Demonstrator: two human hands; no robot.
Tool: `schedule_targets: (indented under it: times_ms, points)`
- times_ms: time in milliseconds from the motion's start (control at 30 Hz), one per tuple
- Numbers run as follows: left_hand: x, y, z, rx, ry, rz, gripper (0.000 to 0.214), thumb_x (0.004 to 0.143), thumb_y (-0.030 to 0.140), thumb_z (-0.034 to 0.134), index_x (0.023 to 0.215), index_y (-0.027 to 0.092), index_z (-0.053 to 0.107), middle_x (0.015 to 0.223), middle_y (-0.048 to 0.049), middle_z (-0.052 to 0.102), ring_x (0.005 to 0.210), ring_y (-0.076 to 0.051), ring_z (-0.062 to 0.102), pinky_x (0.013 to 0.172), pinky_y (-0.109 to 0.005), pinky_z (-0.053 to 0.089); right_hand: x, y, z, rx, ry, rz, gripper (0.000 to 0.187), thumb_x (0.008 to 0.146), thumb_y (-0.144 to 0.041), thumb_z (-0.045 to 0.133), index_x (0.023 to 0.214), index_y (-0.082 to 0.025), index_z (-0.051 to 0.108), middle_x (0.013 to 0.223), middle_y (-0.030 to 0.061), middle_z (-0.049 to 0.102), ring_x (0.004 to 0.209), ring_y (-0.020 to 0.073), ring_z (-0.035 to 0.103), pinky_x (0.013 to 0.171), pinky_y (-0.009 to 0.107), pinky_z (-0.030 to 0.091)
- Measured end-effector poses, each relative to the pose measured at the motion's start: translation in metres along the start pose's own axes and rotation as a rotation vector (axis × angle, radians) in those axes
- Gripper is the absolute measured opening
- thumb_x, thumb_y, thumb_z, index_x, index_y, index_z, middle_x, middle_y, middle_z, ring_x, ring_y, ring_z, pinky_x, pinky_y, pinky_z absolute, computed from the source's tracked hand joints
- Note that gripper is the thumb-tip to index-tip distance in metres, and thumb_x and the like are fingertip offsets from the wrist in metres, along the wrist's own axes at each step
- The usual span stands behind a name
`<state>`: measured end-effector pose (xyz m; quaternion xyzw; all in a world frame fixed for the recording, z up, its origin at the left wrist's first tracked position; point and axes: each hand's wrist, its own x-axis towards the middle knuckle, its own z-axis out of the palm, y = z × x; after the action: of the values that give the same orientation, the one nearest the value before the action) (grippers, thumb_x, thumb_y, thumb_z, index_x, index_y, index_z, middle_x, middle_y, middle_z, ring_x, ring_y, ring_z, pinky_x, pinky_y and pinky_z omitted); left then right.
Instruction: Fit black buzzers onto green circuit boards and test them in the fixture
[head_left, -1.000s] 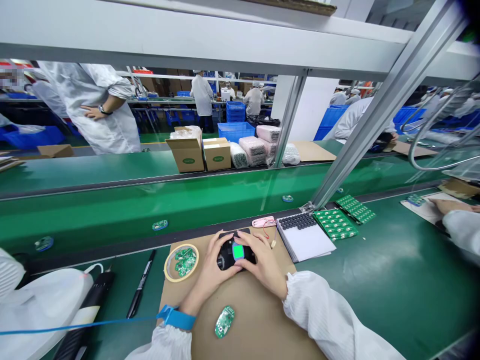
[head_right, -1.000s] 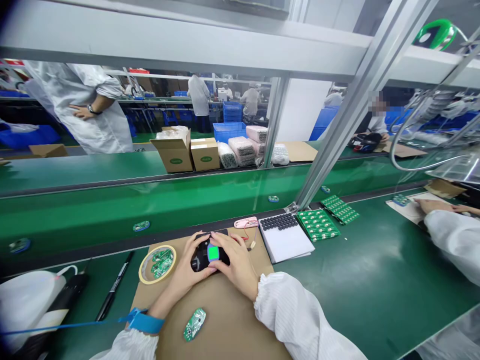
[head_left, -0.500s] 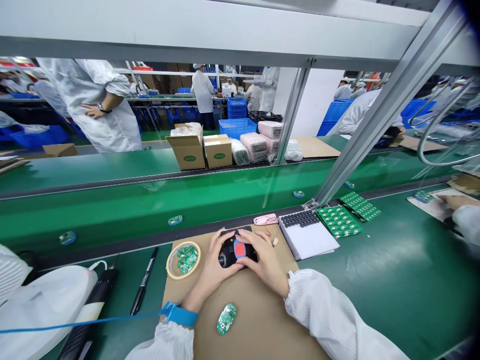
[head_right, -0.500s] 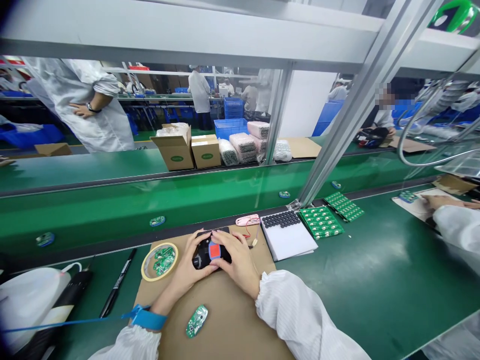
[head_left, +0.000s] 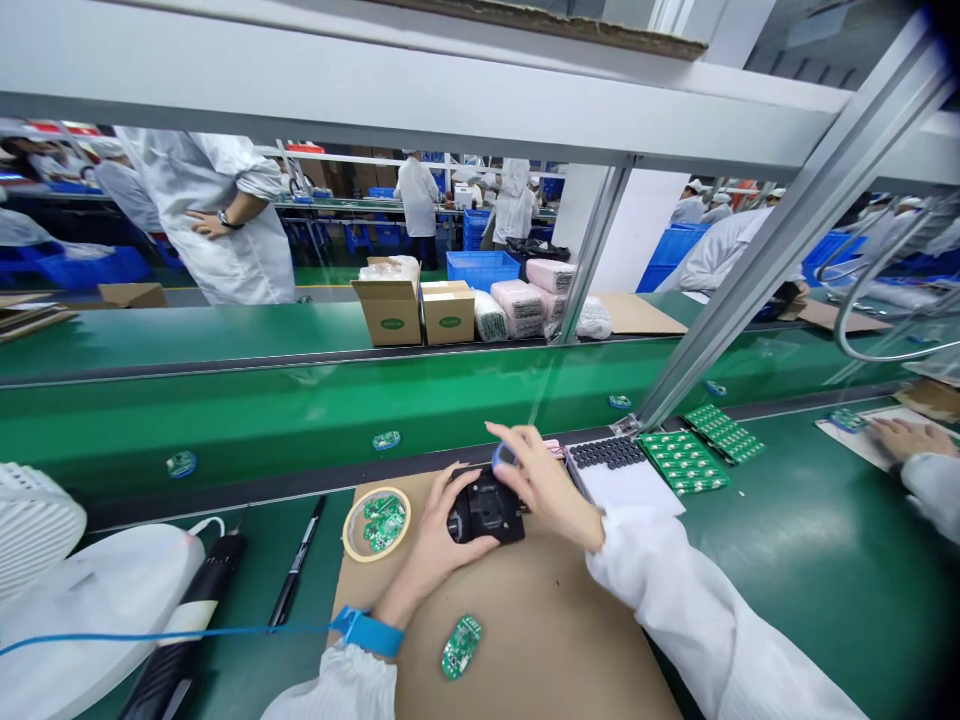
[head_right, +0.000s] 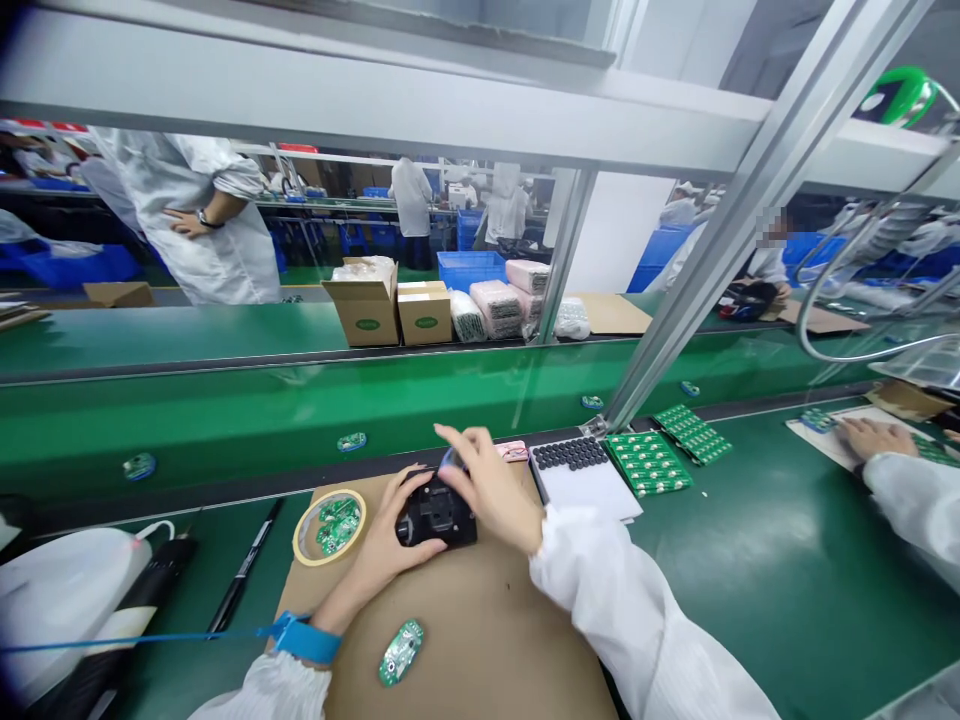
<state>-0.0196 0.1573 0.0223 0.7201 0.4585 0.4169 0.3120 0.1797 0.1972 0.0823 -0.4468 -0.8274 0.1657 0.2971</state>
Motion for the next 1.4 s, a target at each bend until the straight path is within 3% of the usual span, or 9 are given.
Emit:
schedule_targets:
  times_ms: [67,133,300,433,667,833,1033,1167,1400]
  points:
    - [-0.001,0.001,-0.001,0.001,0.000,-0.004,0.072,0.068,0.027,0.081,0.133,0.028,0.051,0.146,-0.0118,0.039,0.138,-0.035,0.038,0.114,-0.056,0.032,0.032,0.021,-0.001,-0.085,-0.039,0.159,0.028,0.099,-0.032,0.048,0.124,-0.025,0.058,0.114,0.0069,0.056,0.092,0.0158,0.063,0.088,0.032,0.052]
    - [-0.002,0.002,-0.001,0.002,-0.001,-0.011,0.072,0.068,0.024,0.081,0.133,0.029,0.051,0.146,-0.0113,0.039,0.139,-0.035,0.037,0.114,-0.055,0.031,0.062,0.045,0.005,-0.141,-0.079,0.221,0.019,0.095,-0.031,0.057,0.110,-0.020,0.064,0.104,0.0053,0.061,0.088,0.0159,0.064,0.086,0.033,0.052]
    - [-0.003,0.002,-0.001,-0.016,-0.020,-0.042,0.075,0.067,0.020,0.081,0.134,0.030,0.049,0.147,-0.0112,0.037,0.139,-0.034,0.036,0.115,-0.055,0.029,0.097,0.077,0.027,-0.277,-0.174,0.297,0.027,0.094,-0.033,0.061,0.113,-0.015,0.061,0.113,0.0067,0.063,0.097,0.0197,0.063,0.085,0.041,0.054]
    - [-0.004,-0.001,-0.001,-0.012,-0.022,-0.044,0.076,0.066,0.020,0.081,0.134,0.029,0.049,0.147,-0.0113,0.037,0.139,-0.034,0.036,0.115,-0.056,0.029,0.112,0.060,0.047,-0.307,-0.226,0.195,0.028,0.095,-0.032,0.059,0.118,-0.018,0.060,0.125,0.0086,0.059,0.109,0.0225,0.060,0.093,0.045,0.051]
    - [-0.003,-0.005,-0.001,-0.007,-0.028,-0.049,0.075,0.067,0.022,0.081,0.135,0.029,0.049,0.147,-0.0125,0.034,0.139,-0.036,0.035,0.114,-0.058,0.027,0.152,0.018,0.091,-0.134,-0.489,-0.153,0.025,0.095,-0.029,0.059,0.118,-0.020,0.061,0.127,0.0080,0.059,0.111,0.0215,0.060,0.095,0.044,0.051]
    - [-0.002,-0.005,-0.002,-0.007,-0.029,-0.041,0.075,0.067,0.023,0.081,0.134,0.029,0.049,0.147,-0.0119,0.035,0.139,-0.035,0.035,0.115,-0.058,0.027,0.152,0.033,0.091,-0.081,-0.524,-0.165,0.026,0.094,-0.030,0.060,0.117,-0.018,0.061,0.122,0.0078,0.061,0.103,0.0201,0.063,0.088,0.041,0.054]
    - [0.000,-0.007,0.000,-0.016,-0.008,-0.007,0.072,0.067,0.026,0.080,0.133,0.028,0.050,0.145,-0.0122,0.038,0.137,-0.035,0.038,0.114,-0.057,0.029,0.126,0.067,0.054,-0.118,-0.274,-0.002,0.034,0.092,-0.032,0.062,0.122,-0.016,0.057,0.126,0.0092,0.058,0.108,0.0234,0.060,0.091,0.046,0.051]
    - [0.000,-0.009,0.000,-0.007,-0.005,-0.001,0.073,0.068,0.024,0.079,0.134,0.030,0.049,0.145,-0.0115,0.038,0.137,-0.035,0.038,0.113,-0.058,0.030,0.113,0.073,0.036,-0.119,-0.183,0.030,0.038,0.089,-0.026,0.066,0.125,-0.019,0.057,0.128,0.0099,0.057,0.117,0.0249,0.055,0.100,0.045,0.045]
    - [-0.002,-0.015,0.002,0.018,0.012,0.033,0.073,0.068,0.024,0.079,0.134,0.031,0.049,0.145,-0.0106,0.039,0.138,-0.035,0.038,0.113,-0.058,0.031,0.112,0.066,0.054,-0.047,-0.204,0.120,0.029,0.092,-0.031,0.063,0.118,-0.018,0.061,0.131,0.0088,0.056,0.118,0.0252,0.056,0.099,0.049,0.046]
